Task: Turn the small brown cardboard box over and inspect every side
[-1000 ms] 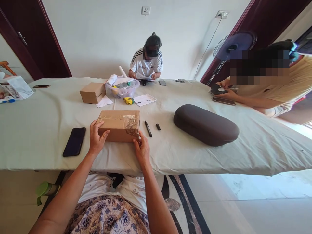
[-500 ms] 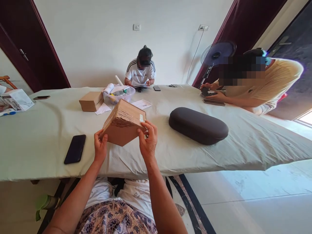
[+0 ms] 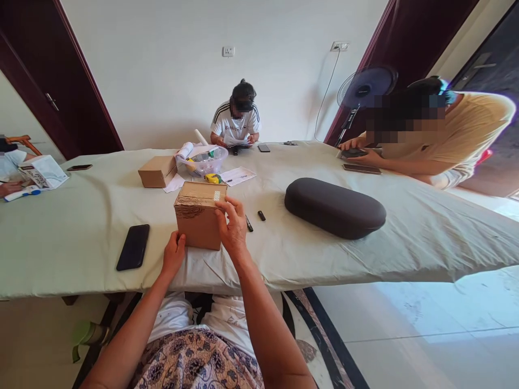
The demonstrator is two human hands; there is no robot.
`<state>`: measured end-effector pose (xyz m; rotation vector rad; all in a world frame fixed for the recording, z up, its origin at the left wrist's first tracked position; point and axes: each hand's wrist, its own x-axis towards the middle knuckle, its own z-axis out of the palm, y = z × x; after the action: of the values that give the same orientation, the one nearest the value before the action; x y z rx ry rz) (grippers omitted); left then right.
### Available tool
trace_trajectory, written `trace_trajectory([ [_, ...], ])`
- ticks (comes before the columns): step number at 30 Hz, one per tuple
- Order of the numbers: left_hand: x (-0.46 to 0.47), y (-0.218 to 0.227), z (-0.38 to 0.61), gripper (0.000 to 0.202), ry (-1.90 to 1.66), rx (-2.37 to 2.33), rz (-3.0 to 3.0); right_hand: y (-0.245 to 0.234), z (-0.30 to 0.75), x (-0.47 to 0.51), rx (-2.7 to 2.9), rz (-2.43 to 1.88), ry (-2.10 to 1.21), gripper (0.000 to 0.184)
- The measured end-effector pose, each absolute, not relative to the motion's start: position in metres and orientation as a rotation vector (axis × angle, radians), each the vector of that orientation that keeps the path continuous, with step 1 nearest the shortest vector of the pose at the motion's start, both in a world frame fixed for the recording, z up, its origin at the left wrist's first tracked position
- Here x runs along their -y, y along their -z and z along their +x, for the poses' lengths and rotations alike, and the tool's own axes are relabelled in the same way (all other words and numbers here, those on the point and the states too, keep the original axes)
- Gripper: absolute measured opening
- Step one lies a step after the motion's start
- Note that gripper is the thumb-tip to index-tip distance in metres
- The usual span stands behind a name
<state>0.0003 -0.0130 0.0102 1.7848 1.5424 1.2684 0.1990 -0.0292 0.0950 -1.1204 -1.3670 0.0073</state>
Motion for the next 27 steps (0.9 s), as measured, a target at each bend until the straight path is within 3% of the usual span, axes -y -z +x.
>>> trace_trajectory([
  [27,0.02,-0.005,-0.004,0.036,-1.19,-1.554,1.862,-0.093,0.195,0.024,1.349,-1.082,-0.002,0.02],
])
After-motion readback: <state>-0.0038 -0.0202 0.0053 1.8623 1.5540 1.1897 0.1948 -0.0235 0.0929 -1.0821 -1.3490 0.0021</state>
